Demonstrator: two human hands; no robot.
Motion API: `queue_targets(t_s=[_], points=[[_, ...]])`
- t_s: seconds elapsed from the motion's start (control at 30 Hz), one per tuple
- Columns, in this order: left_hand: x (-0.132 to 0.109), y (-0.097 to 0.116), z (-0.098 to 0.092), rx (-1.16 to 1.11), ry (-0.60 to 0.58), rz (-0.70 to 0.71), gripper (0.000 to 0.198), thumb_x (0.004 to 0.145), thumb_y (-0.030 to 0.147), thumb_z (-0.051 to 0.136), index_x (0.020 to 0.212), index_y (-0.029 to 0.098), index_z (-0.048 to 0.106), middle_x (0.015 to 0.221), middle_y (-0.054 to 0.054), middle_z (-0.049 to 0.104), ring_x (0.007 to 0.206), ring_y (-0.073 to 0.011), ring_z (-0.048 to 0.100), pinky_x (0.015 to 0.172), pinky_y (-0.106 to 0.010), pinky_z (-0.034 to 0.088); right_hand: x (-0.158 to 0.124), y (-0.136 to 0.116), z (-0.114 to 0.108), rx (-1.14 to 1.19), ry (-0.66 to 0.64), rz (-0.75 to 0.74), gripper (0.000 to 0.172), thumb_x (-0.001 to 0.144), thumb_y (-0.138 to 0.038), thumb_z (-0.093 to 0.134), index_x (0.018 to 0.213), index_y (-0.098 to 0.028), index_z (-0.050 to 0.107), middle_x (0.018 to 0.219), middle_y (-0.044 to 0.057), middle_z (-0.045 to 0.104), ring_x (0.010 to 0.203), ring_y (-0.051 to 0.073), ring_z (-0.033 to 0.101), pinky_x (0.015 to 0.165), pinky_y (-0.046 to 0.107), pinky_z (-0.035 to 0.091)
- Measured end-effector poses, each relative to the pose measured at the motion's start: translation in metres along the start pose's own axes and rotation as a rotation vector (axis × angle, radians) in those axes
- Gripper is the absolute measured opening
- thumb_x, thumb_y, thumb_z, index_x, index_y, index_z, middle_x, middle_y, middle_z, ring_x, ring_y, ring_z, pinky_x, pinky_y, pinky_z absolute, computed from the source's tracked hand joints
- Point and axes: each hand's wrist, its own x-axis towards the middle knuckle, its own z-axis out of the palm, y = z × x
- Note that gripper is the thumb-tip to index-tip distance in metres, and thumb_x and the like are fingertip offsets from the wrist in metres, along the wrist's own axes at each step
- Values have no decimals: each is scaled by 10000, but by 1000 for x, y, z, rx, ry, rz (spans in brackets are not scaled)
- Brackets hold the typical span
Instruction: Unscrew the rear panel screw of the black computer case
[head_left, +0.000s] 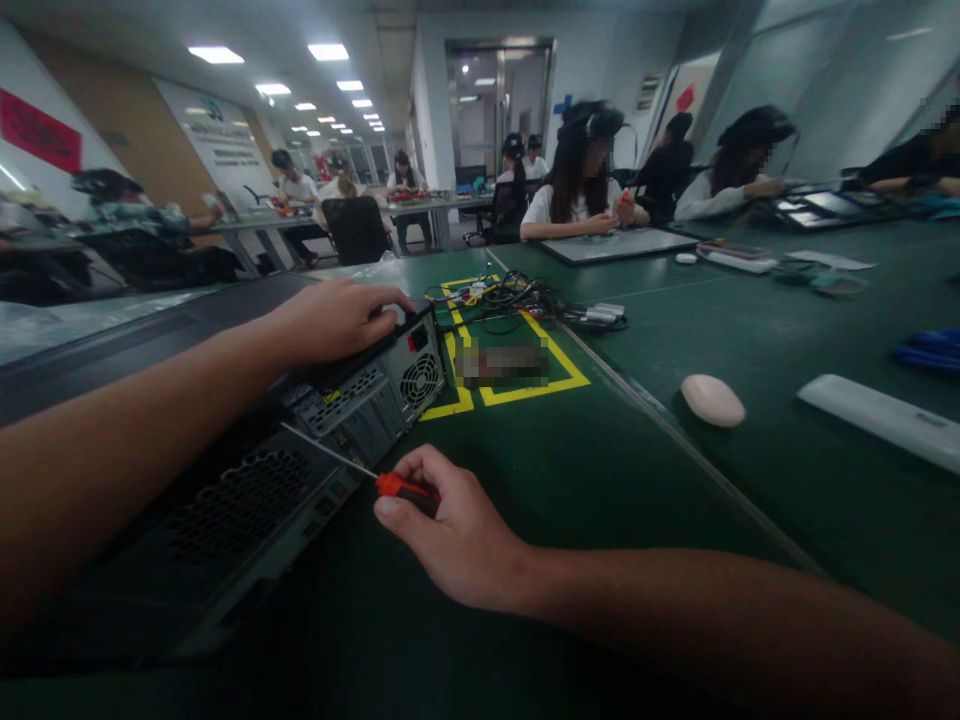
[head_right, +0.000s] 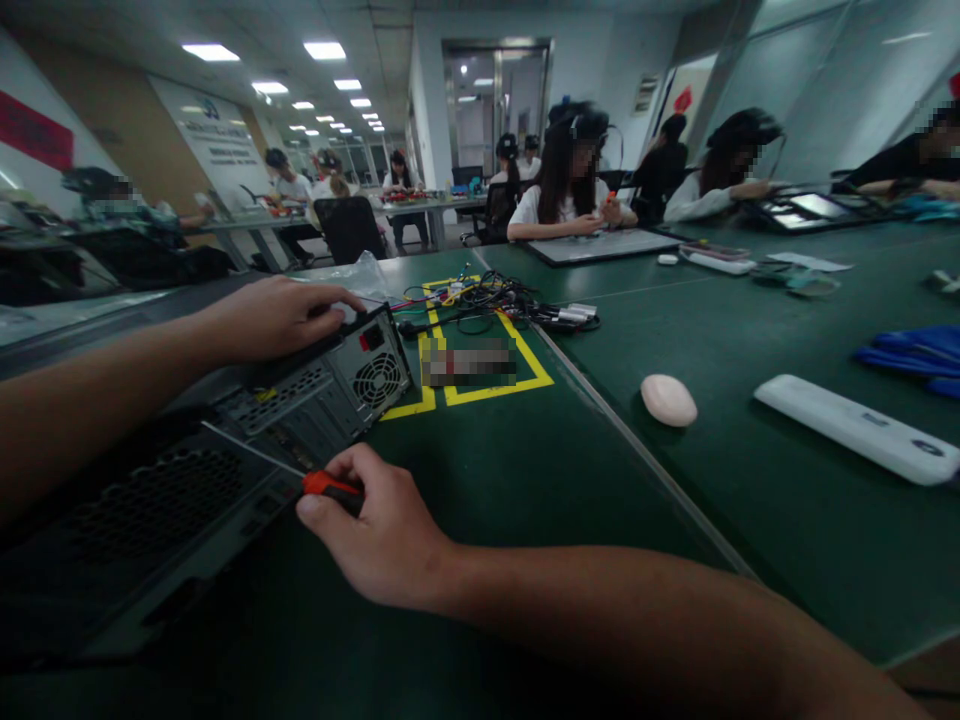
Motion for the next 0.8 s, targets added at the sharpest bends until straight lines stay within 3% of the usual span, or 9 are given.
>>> queue_targets(t_s=[0.33,0.53,0.67,0.8], points=[[-2,2,1,11,22,-14,607,1040,454,358,1464,281,755,1093,-118,824,940,-309,747,894,-429,526,-1,-2,0,22,-20,7,168,1006,-345,731,980,-209,637,835,-33,604,761,150,550,693,300,428],[-2,2,0,10,21,3,593,1049,448,355,1451,274,754,1047,-113,821,905,-292,738,864,-410,516,-1,-5,0,13,-36,-5,165,1042,-345,687,961,-203,664,820,-33,611,748,148,563,709,307,433],[-3,5,-4,-2,12,-14,575,1049,426,382,1450,257,758,969,-104,809,826,-278,695,826,-400,478,-2,-4,1,62,-29,28,184,962,-336,793,1008,-218,661,891,-18,663,828,171,625,755,309,492],[-6,9,-9,-4,-18,-8,552,1085,397,377,1482,245,729,1048,-88,796,807,-242,630,822,-376,420,-1,0,3,55,-4,43,259,900,-280,830,1045,-231,621,906,-23,653,837,175,631,792,322,523]])
